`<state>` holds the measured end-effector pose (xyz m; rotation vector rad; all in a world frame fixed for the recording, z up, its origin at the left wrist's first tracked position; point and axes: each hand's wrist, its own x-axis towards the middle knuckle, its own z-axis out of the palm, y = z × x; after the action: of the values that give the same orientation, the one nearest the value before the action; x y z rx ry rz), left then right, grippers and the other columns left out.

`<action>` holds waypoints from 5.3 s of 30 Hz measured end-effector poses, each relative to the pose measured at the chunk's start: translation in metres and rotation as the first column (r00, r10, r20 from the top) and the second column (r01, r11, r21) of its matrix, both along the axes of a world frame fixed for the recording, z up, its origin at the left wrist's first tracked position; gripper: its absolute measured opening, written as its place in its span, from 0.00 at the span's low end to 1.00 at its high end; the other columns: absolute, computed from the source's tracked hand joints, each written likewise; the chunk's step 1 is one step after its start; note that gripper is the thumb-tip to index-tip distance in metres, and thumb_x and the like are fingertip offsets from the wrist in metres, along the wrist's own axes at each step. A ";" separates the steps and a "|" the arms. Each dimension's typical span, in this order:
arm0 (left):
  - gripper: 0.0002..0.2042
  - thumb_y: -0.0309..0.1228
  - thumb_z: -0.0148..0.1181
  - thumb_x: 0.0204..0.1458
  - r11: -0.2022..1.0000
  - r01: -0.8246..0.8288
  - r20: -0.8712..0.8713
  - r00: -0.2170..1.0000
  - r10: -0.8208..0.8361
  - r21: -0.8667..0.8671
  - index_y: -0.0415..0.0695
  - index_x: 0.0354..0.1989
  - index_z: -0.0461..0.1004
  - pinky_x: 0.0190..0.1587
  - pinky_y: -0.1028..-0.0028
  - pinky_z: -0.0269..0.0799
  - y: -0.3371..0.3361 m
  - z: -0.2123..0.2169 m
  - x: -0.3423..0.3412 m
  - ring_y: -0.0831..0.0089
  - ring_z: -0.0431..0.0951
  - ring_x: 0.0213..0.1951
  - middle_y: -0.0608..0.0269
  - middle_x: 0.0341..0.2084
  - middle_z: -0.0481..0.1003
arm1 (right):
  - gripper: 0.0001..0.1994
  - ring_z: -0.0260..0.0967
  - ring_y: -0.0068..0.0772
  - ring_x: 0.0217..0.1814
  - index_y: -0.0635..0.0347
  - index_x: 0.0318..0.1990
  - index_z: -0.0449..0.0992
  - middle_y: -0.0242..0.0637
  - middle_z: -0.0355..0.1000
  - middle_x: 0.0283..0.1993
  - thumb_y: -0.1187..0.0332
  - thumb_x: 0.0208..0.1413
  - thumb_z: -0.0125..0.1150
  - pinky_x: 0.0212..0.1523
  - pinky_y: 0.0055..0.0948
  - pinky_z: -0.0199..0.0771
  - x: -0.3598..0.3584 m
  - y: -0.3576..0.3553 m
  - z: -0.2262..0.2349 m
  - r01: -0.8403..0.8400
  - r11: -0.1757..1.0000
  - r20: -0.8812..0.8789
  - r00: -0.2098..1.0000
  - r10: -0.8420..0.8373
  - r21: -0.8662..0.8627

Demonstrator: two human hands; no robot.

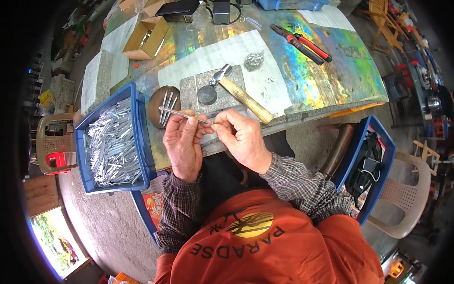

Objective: The person retrieves metal pins from a container, attaches small metal tips onto their ends, hammers them on a metal block, and sets the assembled pins onto a dish.

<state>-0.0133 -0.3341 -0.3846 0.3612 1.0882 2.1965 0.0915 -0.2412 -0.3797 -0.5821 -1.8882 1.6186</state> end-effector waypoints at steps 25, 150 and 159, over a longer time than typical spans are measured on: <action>0.07 0.21 0.59 0.51 0.913 -0.287 -0.615 0.787 0.052 -0.290 0.32 0.37 0.73 0.31 0.85 0.68 0.037 -0.001 -0.035 0.83 0.72 0.27 0.64 0.26 0.75 | 0.02 0.63 0.14 0.22 0.68 0.33 0.72 0.30 0.68 0.26 0.78 0.54 0.55 0.21 0.15 0.65 0.001 0.031 0.013 -0.068 0.992 0.020 0.998 0.066 0.105; 0.05 0.18 0.55 0.52 0.970 -0.056 -0.275 0.962 -0.012 -0.238 0.34 0.37 0.73 0.34 0.77 0.74 -0.011 0.000 -0.002 0.75 0.76 0.30 0.57 0.29 0.76 | 0.26 0.65 0.43 0.38 0.61 0.50 0.69 0.41 0.67 0.37 0.65 0.41 0.66 0.38 0.38 0.66 0.009 0.018 0.042 -0.084 0.603 0.109 0.994 -0.005 0.793; 0.12 0.17 0.59 0.48 0.953 -0.108 -0.394 0.919 -0.012 -0.282 0.38 0.42 0.72 0.34 0.78 0.72 -0.019 -0.009 0.020 0.80 0.74 0.30 0.62 0.27 0.76 | 0.11 0.70 0.39 0.27 0.64 0.34 0.74 0.40 0.70 0.28 0.76 0.41 0.67 0.25 0.31 0.70 -0.008 0.003 0.033 -0.115 0.702 -0.053 0.976 0.212 0.702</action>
<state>0.0070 -0.3535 -0.3939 0.6639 1.6392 2.0034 0.0831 -0.2385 -0.3472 0.0265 -2.2885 0.8654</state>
